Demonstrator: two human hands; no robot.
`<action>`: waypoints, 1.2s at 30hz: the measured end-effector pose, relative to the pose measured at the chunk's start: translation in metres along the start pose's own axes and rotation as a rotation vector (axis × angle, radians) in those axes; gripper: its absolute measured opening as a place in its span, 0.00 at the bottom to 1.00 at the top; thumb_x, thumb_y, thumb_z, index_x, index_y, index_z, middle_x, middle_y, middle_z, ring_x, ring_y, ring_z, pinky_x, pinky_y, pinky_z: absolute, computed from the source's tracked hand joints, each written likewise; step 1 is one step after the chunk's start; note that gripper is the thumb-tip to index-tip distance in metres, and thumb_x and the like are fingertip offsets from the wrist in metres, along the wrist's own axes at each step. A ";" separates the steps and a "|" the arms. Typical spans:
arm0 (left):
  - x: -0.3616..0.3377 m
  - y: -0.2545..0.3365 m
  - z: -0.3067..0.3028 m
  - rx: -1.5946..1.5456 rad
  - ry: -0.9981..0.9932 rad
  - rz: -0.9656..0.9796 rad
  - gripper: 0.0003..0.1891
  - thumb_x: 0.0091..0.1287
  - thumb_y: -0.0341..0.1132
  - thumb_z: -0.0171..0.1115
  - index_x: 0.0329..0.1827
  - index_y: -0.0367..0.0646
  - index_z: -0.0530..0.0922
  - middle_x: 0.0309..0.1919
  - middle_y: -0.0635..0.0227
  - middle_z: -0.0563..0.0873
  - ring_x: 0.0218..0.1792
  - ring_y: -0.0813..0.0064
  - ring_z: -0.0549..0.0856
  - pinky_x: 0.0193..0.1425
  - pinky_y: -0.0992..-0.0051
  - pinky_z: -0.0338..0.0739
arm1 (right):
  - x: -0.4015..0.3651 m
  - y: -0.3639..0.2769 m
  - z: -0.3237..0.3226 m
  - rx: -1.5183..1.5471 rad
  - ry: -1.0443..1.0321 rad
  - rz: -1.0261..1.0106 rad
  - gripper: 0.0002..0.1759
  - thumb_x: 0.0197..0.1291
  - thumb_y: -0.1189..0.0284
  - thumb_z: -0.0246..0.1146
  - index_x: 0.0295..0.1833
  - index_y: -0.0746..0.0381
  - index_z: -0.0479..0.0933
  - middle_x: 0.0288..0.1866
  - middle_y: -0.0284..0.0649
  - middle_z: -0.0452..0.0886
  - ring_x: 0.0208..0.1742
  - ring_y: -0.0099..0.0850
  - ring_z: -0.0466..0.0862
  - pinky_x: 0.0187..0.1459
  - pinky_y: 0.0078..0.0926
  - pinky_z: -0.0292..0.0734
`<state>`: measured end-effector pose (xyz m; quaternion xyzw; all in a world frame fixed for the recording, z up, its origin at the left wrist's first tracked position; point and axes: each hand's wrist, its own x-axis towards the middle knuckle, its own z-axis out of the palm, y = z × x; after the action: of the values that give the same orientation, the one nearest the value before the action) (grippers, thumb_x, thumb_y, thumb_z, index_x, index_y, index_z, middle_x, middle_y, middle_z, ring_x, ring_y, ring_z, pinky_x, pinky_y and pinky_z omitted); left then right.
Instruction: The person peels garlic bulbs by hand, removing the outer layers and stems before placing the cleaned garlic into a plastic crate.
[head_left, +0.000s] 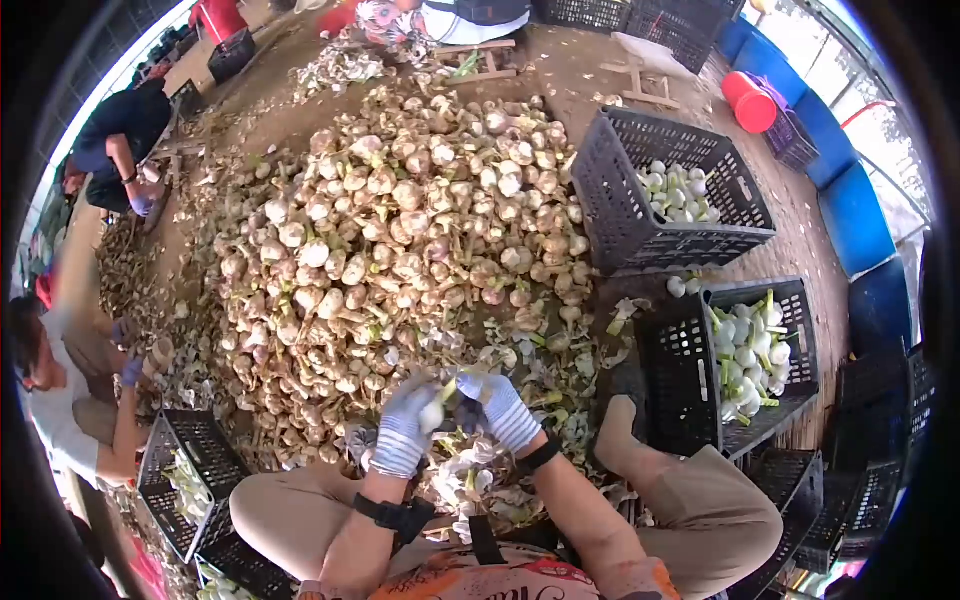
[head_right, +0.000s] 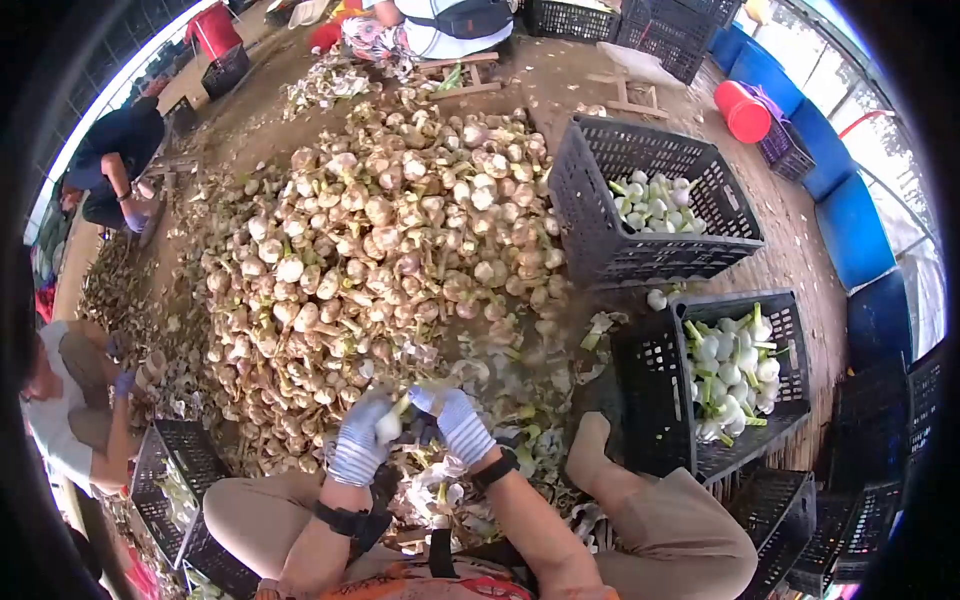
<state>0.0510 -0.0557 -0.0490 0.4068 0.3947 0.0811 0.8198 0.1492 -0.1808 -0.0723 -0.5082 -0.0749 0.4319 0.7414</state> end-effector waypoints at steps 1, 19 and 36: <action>0.013 -0.013 -0.016 -0.149 0.028 -0.072 0.23 0.59 0.34 0.60 0.55 0.29 0.70 0.42 0.52 0.79 0.37 0.64 0.83 0.32 0.68 0.85 | 0.004 -0.014 -0.004 0.181 -0.058 0.221 0.16 0.58 0.63 0.62 0.39 0.67 0.77 0.27 0.39 0.81 0.21 0.29 0.80 0.18 0.24 0.74; 0.035 -0.005 -0.001 0.860 -0.092 0.274 0.34 0.52 0.34 0.67 0.63 0.33 0.65 0.54 0.55 0.76 0.52 0.68 0.79 0.51 0.77 0.75 | 0.087 -0.021 -0.081 -0.115 0.215 0.188 0.10 0.58 0.73 0.61 0.44 0.67 0.78 0.32 0.35 0.81 0.29 0.22 0.77 0.31 0.21 0.74; -0.029 0.027 0.005 1.440 0.113 0.959 0.29 0.44 0.37 0.68 0.53 0.51 0.73 0.48 0.60 0.79 0.30 0.58 0.84 0.35 0.66 0.79 | 0.000 -0.027 0.042 0.125 0.222 0.197 0.20 0.57 0.72 0.63 0.54 0.67 0.72 0.22 0.32 0.75 0.16 0.22 0.72 0.16 0.19 0.64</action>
<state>0.0397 -0.0545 -0.0105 0.9448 0.1759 0.1685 0.2193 0.1406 -0.1548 -0.0304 -0.5106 0.0847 0.4472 0.7294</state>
